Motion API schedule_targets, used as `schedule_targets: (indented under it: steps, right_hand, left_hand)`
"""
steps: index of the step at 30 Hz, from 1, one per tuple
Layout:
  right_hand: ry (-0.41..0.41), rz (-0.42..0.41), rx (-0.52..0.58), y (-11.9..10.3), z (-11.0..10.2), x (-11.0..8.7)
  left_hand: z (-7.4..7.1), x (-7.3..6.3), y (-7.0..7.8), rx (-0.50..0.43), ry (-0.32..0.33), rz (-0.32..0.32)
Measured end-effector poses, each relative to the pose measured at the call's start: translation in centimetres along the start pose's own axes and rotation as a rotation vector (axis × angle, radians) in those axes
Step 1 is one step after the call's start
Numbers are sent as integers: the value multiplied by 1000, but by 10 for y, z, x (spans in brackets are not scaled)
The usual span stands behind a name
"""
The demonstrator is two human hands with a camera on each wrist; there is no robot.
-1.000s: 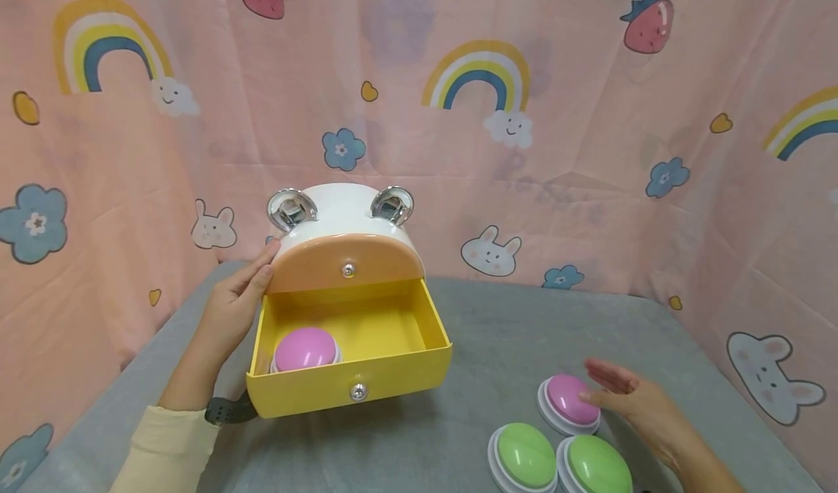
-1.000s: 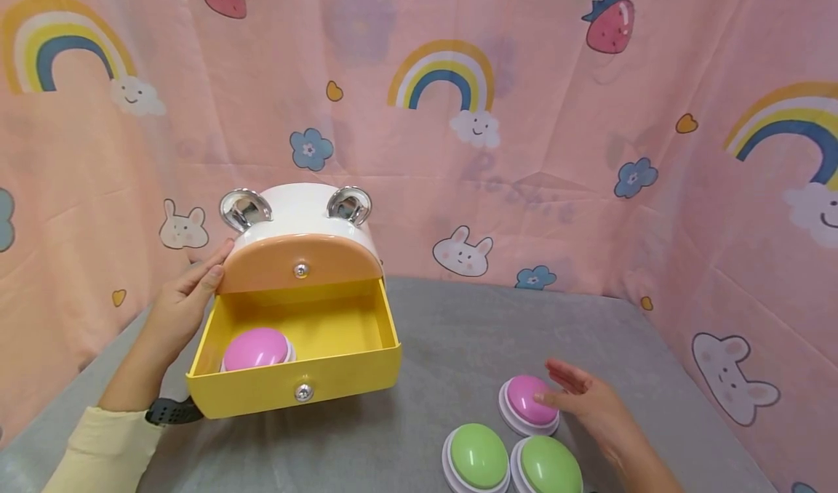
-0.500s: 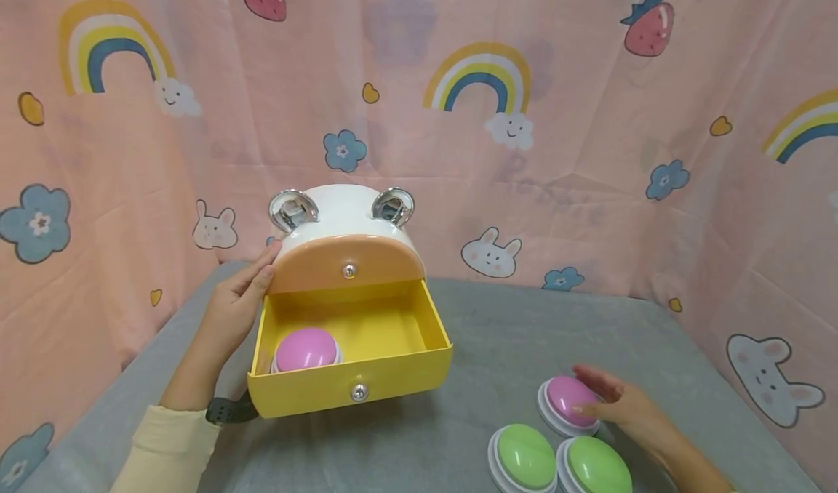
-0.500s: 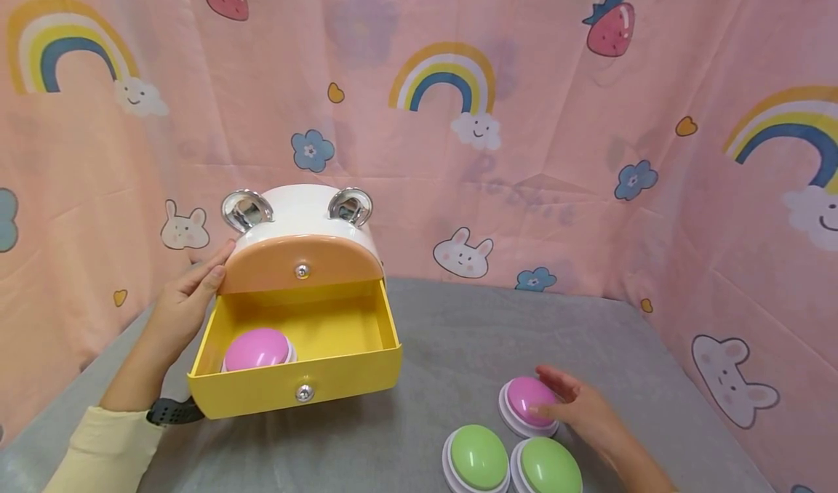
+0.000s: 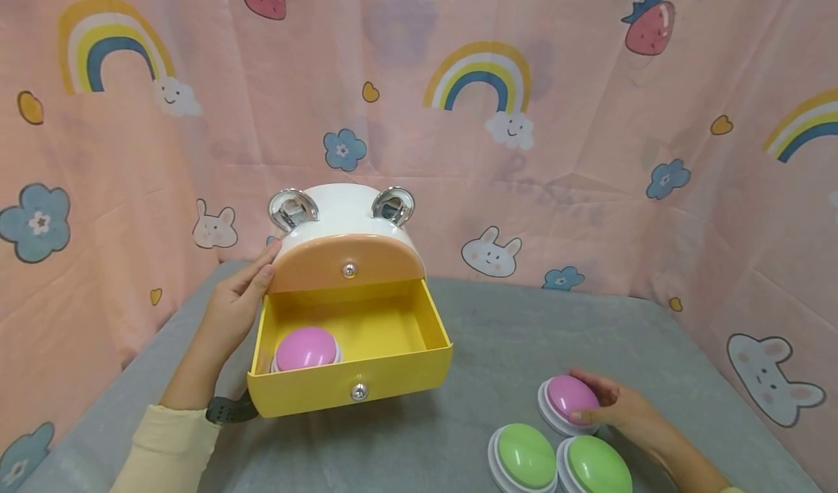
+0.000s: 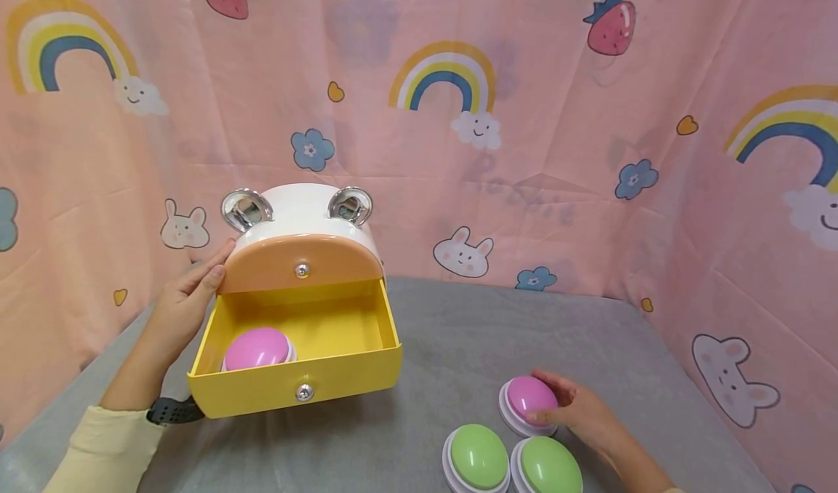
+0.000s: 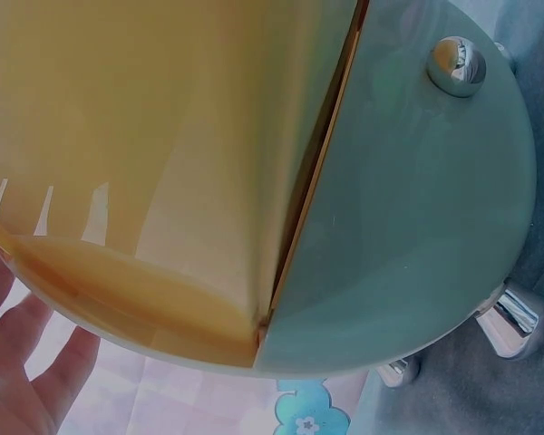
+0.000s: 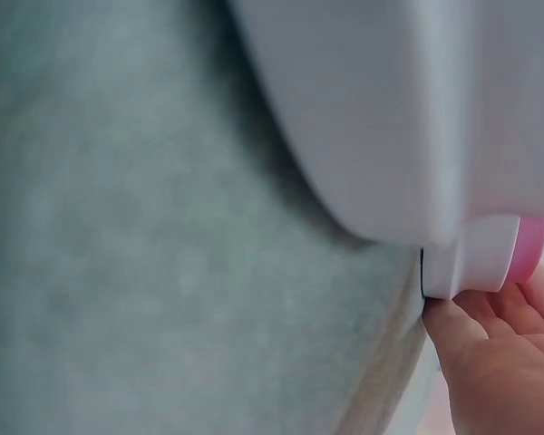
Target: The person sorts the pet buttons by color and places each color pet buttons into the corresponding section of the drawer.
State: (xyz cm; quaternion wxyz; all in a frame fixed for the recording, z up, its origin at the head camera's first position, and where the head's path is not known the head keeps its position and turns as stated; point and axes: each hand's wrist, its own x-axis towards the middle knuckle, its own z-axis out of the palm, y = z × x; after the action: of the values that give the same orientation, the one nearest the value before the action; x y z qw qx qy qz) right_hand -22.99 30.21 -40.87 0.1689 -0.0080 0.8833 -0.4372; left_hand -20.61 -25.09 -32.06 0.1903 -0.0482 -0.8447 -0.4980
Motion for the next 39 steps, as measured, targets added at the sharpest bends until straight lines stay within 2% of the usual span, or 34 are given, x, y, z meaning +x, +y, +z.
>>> schedule_targets:
  steps: [9,15,24,31,36,39]
  right_hand:
    - [-35,0,-16,2,-2,-1]
    - [-59,-8,14,2,-3,-1]
    - [-11,30,-23,-1,-2,-1]
    - [39,-47,-66,-13,-8,-9]
    - [63,-84,-44,-34,-12,-18]
    - [71,-134,-20,-48,-11,-22]
  left_hand:
    - [0,0,-1,9,3,4]
    - [-1,0,-1,3,5,12]
    - [0,1,-1,9,6,12]
    - [0,0,-1,15,12,10]
    - [0,0,-1,15,11,15]
    - [0,0,-2,15,11,12]
